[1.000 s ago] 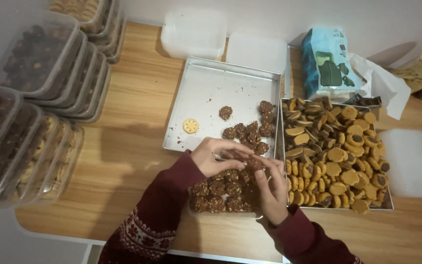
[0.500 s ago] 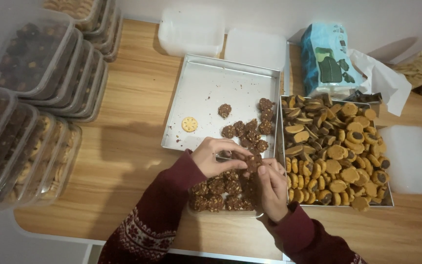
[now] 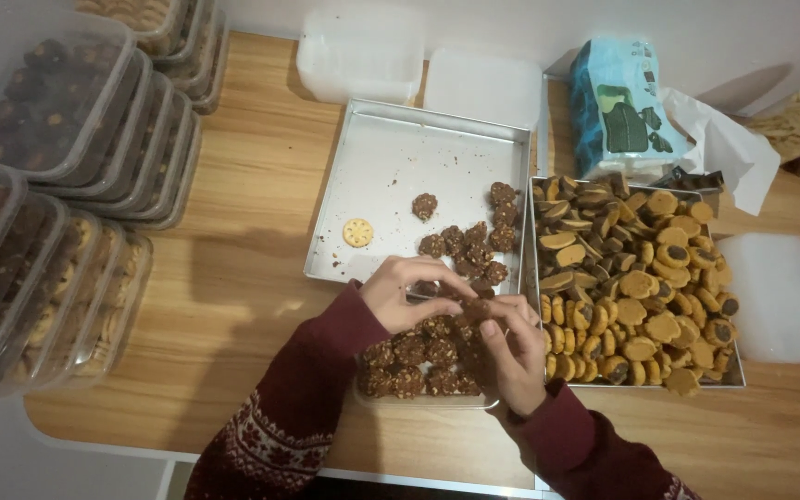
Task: Manually picking up chocolate-coated treats from a metal tray and placing them into a plastic container for packaging.
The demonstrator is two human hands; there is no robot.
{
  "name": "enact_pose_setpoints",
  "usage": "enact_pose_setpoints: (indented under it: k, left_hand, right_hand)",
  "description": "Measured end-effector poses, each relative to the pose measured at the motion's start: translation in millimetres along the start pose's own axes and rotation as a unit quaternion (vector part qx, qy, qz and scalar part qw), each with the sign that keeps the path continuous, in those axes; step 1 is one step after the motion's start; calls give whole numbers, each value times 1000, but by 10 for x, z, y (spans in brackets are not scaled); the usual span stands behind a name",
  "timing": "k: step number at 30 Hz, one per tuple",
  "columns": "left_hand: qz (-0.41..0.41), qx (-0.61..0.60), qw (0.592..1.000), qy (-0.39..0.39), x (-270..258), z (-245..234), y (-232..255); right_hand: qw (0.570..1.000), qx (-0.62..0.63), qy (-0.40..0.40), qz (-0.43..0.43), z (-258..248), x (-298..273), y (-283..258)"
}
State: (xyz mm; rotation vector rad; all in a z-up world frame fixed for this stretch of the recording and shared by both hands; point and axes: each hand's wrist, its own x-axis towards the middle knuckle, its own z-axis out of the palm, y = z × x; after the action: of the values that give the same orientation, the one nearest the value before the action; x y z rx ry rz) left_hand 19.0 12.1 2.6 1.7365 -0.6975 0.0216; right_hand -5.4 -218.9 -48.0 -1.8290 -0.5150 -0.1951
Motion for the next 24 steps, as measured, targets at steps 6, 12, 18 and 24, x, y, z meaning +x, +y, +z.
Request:
enact_pose_setpoints:
  k: [6,12,18,24]
  left_hand:
    - [9,21,999,26,-2,14,-6]
    - [-34,38,999,7,-13,-23,38]
    - [-48,-50,996,-54,9,-39,152]
    - [-22,-26,998,-52,-2,-21,98]
  right_hand:
    - [999,-7,-10,-30,-19,8,-12]
    - [999,24,10,-46,32,22,-13]
    - [997,25,35,-62,49,41,-27]
    - [997,22,47,-50,65,60,-82]
